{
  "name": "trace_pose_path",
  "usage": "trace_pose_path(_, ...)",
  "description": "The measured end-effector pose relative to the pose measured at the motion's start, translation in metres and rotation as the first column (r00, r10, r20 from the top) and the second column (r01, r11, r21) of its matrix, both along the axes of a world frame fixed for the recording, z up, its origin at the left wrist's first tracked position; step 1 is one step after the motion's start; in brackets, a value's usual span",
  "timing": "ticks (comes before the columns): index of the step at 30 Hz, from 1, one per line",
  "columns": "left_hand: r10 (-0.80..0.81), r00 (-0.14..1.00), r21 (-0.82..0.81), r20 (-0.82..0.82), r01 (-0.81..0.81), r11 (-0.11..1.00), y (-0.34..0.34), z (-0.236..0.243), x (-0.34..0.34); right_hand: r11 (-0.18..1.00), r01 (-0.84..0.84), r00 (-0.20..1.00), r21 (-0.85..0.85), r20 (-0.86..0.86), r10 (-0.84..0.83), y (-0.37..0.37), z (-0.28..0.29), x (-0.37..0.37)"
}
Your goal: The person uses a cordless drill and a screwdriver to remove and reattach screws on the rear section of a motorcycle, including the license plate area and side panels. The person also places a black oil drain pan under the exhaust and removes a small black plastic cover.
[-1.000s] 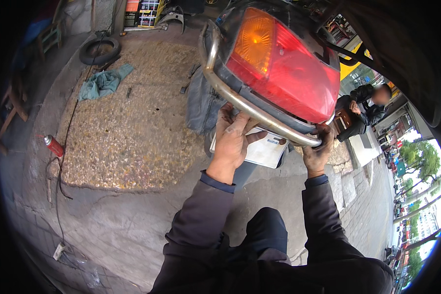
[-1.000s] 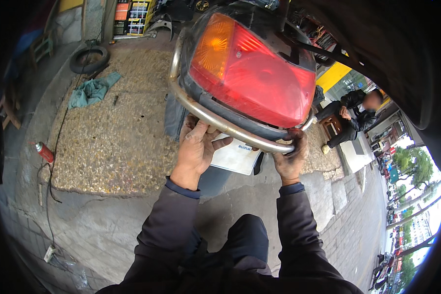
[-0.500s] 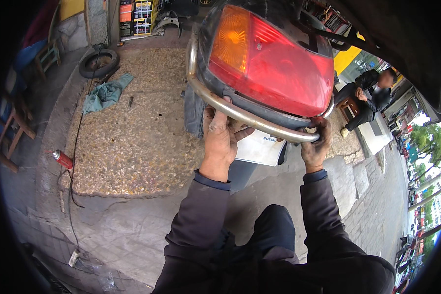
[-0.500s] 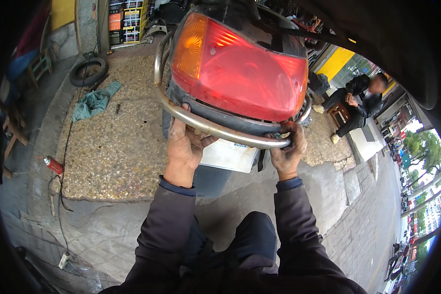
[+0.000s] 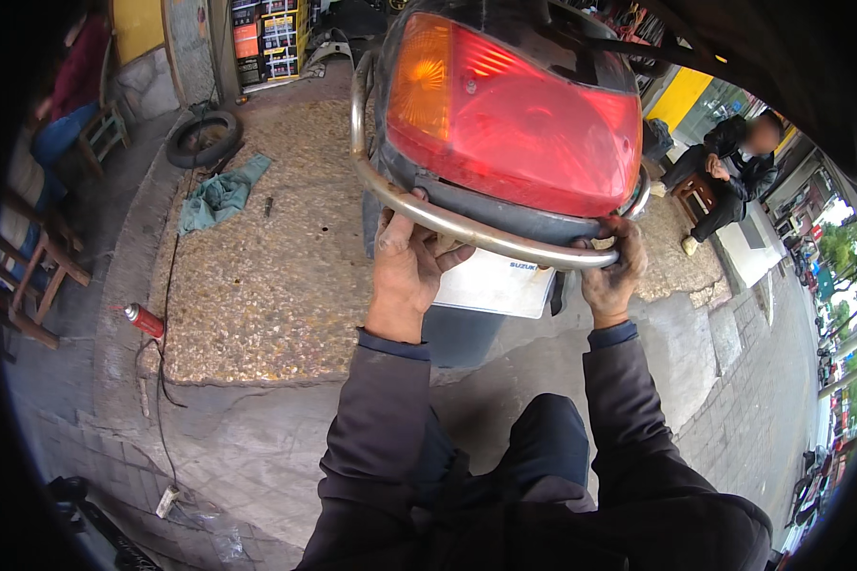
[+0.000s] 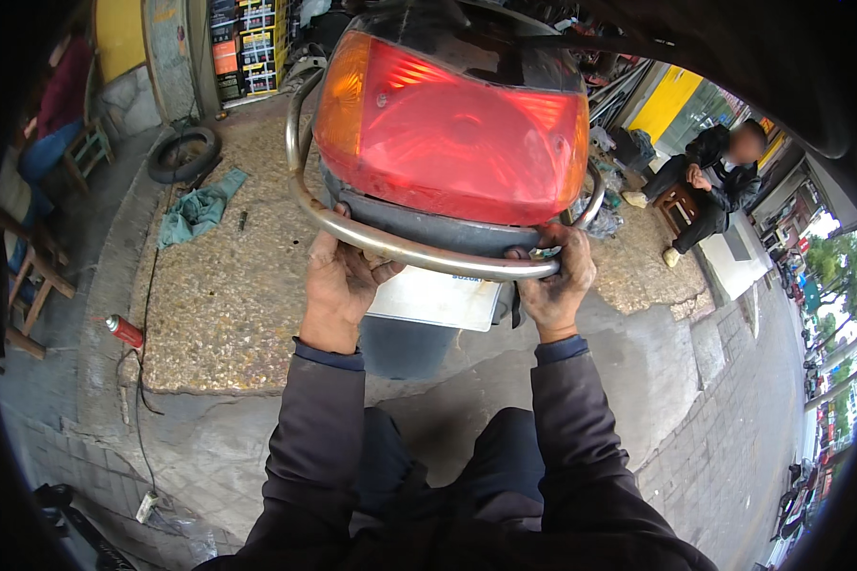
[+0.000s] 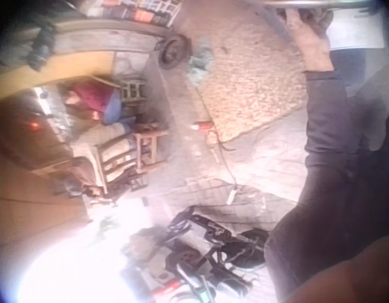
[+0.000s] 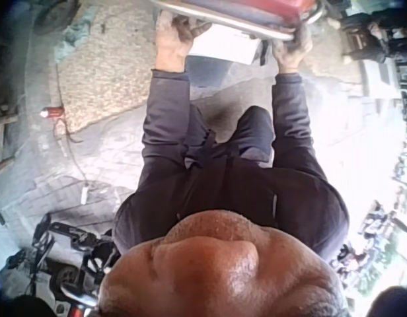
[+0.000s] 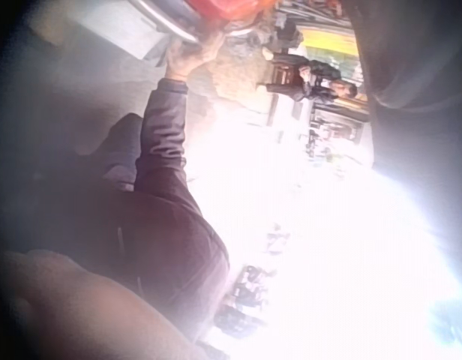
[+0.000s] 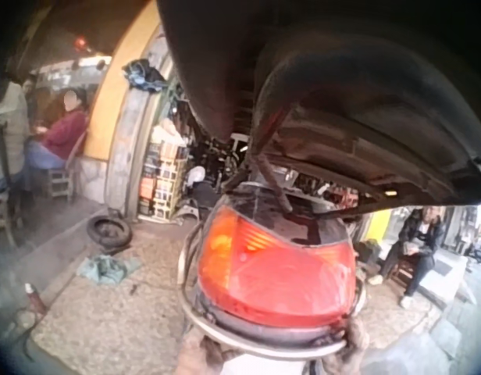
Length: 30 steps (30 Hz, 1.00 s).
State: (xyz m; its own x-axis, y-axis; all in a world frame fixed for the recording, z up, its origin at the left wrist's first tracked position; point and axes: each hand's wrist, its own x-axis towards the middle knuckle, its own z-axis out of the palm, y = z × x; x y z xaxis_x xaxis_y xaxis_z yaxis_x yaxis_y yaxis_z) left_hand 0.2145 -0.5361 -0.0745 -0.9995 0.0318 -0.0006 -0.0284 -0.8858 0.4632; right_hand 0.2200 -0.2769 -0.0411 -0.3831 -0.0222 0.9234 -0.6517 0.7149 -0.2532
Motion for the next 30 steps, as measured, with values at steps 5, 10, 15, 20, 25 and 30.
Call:
trace_pose_path(5,-0.018,0.999,-0.014,0.033,0.019,1.0,-0.003,0.003,0.003,0.999,0.001,1.0,-0.05,-0.009,-0.002,-0.004,0.0,-0.001)
trace_pose_path(10,0.059,0.997,-0.055,0.04,-0.057,0.997,-0.001,0.0,-0.003,1.0,0.023,0.998,-0.015,-0.058,-0.024,-0.006,0.0,-0.002)
trace_pose_path(15,0.076,0.997,-0.024,-0.017,-0.077,0.997,0.004,-0.007,-0.011,0.992,-0.063,0.998,-0.113,0.006,0.064,-0.005,0.0,-0.002)
trace_pose_path(20,0.2,0.979,0.143,-0.04,-0.192,0.971,0.048,-0.002,0.015,0.997,0.063,0.997,0.041,-0.038,-0.062,-0.002,0.005,0.004)
trace_pose_path(25,0.232,0.966,0.287,-0.112,-0.191,0.939,0.094,-0.002,0.039,0.999,-0.019,0.997,0.039,-0.077,0.022,0.003,0.01,0.003)
trace_pose_path(30,0.174,0.943,0.032,-0.283,-0.172,0.985,0.119,-0.001,0.026,0.999,-0.04,0.991,0.002,-0.127,0.04,0.003,0.009,0.003)
